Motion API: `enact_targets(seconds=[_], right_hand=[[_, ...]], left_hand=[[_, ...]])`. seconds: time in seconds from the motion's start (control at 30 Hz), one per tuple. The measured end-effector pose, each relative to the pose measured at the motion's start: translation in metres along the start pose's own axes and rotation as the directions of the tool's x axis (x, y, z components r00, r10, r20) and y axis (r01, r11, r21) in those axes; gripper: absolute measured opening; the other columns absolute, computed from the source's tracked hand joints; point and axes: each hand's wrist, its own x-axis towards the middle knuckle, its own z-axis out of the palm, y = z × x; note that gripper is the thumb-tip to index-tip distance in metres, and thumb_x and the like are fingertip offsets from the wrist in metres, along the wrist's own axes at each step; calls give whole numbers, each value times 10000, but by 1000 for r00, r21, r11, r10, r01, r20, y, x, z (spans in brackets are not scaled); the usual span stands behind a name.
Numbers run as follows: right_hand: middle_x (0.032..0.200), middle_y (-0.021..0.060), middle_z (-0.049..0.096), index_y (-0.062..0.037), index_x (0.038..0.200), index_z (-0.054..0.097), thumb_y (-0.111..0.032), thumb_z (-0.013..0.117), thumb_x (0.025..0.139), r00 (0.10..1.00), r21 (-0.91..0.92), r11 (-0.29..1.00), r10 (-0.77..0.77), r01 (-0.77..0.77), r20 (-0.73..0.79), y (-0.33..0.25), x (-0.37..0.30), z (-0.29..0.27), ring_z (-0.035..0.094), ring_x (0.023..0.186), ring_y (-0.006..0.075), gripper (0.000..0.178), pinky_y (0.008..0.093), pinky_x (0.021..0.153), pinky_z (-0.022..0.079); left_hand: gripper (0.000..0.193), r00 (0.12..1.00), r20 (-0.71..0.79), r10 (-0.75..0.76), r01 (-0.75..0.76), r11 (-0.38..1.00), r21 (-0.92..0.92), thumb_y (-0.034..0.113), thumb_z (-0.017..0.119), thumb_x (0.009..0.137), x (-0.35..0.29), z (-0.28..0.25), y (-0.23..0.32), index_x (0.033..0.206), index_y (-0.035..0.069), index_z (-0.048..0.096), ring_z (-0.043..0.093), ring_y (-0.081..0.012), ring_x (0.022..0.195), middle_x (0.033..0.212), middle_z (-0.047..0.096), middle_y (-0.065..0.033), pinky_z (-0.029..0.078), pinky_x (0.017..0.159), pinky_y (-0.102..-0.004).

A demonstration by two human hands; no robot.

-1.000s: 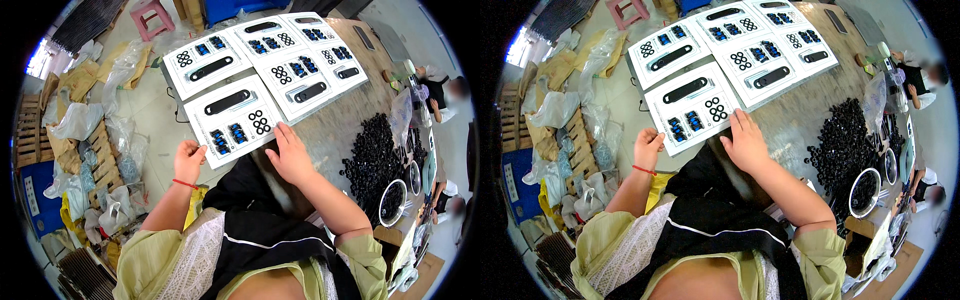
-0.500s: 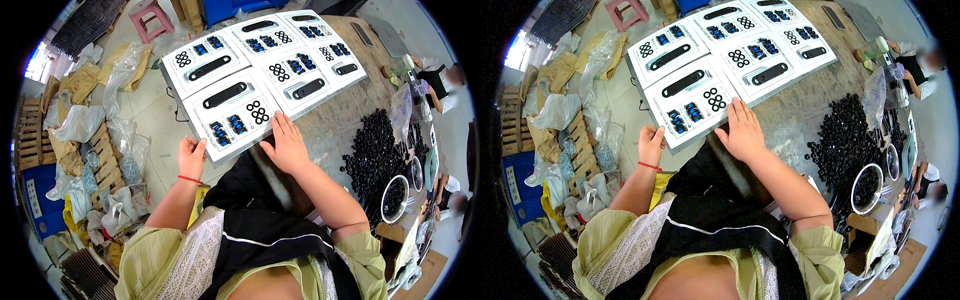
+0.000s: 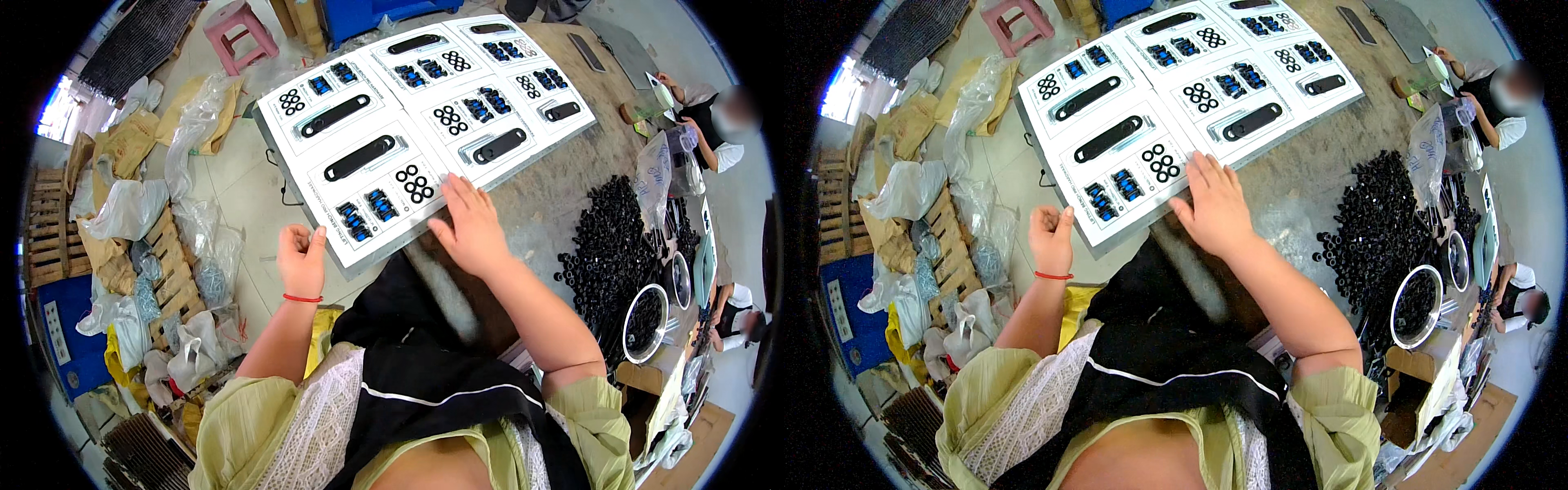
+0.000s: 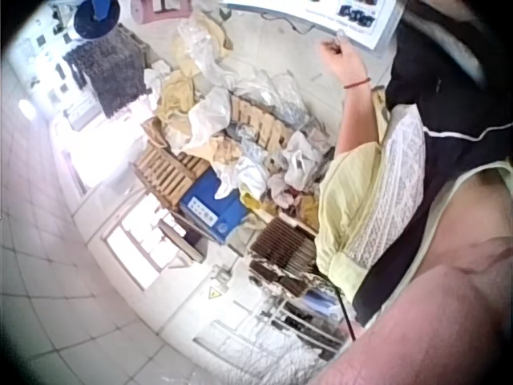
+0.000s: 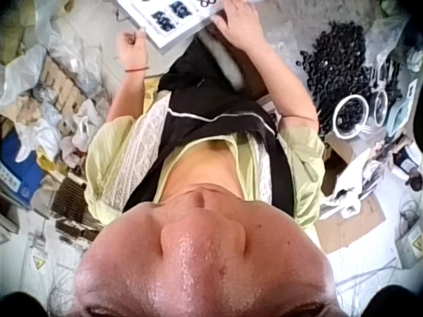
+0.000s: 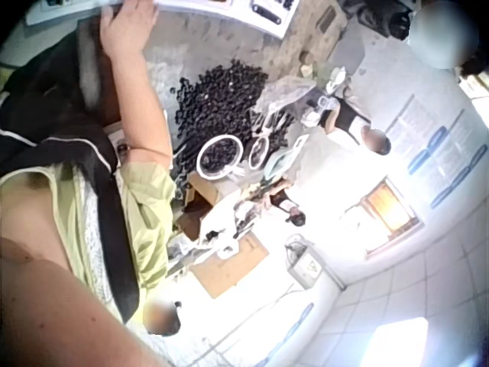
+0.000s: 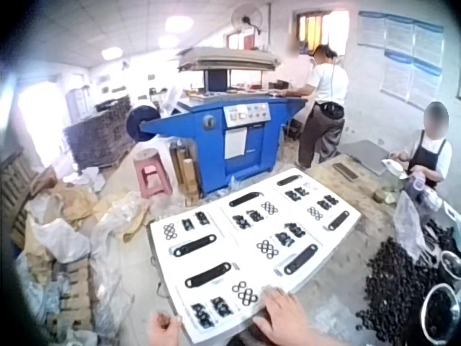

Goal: The person assembles door lock hardware onto white cardboard backings. They place black handles, blue cylinders, and black rings into designated slots, then stack the completed backings on the table.

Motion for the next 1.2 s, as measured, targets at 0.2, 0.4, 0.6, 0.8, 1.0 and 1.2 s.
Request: enact_targets(seconds=[0.2, 0.4, 0.6, 0.8, 1.0, 1.2], right_hand=[[1449, 191, 429, 0, 1337, 475, -308, 540, 941, 992, -76, 996, -58, 49, -115, 26, 83, -13, 410, 1339, 349, 506, 505, 1126, 283], [1517, 151, 369, -26, 1398, 435, -387, 458, 974, 998, -189, 980, 64, -59, 22, 52, 167, 9, 334, 1413, 295, 558, 479, 1161, 234], [1529, 137, 352, -37, 1422, 410, -417, 416, 990, 988, -266, 957, 139, -114, 74, 57, 190, 6, 340, 1411, 277, 575, 466, 1175, 210], [1515, 137, 376, -32, 1406, 435, -416, 410, 994, 989, -178, 976, 138, -127, 51, 59, 185, 9, 353, 1404, 267, 563, 457, 1181, 200], [1508, 136, 393, -31, 1395, 460, -422, 399, 998, 988, -181, 974, 144, -133, 48, 58, 185, 6, 367, 1398, 267, 561, 444, 1181, 205], [1518, 133, 381, -38, 1409, 452, -434, 397, 995, 986, -181, 974, 153, -139, 64, 56, 185, 4, 363, 1403, 261, 576, 441, 1180, 208]], left_hand=[[385, 749, 330, 575, -657, 709, 255, 172, 706, 819, 71, 30, 73, 1140, -9, 595, 545, -347, 1140, 1215, 594, -170, 422, 991, -411], [556, 683, 662, 309, -692, 564, 451, 358, 483, 979, 113, 122, 110, 1372, -34, 457, 361, -316, 1384, 1494, 381, -200, 280, 1151, -394], [619, 662, 732, 159, -689, 514, 511, 402, 405, 1004, 134, 148, 121, 1472, 5, 327, 254, -293, 1449, 1568, 254, -180, 199, 1191, -406], [649, 652, 749, 120, -692, 497, 523, 433, 402, 1001, 132, 151, 114, 1486, 13, 303, 230, -294, 1461, 1573, 234, -187, 179, 1199, -403], [682, 645, 759, 95, -706, 456, 542, 451, 391, 1003, 131, 152, 118, 1490, -14, 278, 219, -294, 1465, 1578, 221, -190, 173, 1203, -395], [714, 646, 763, 13, -678, 468, 566, 492, 352, 1002, 132, 152, 125, 1512, 7, 234, 161, -262, 1487, 1603, 168, -159, 136, 1209, -376]])
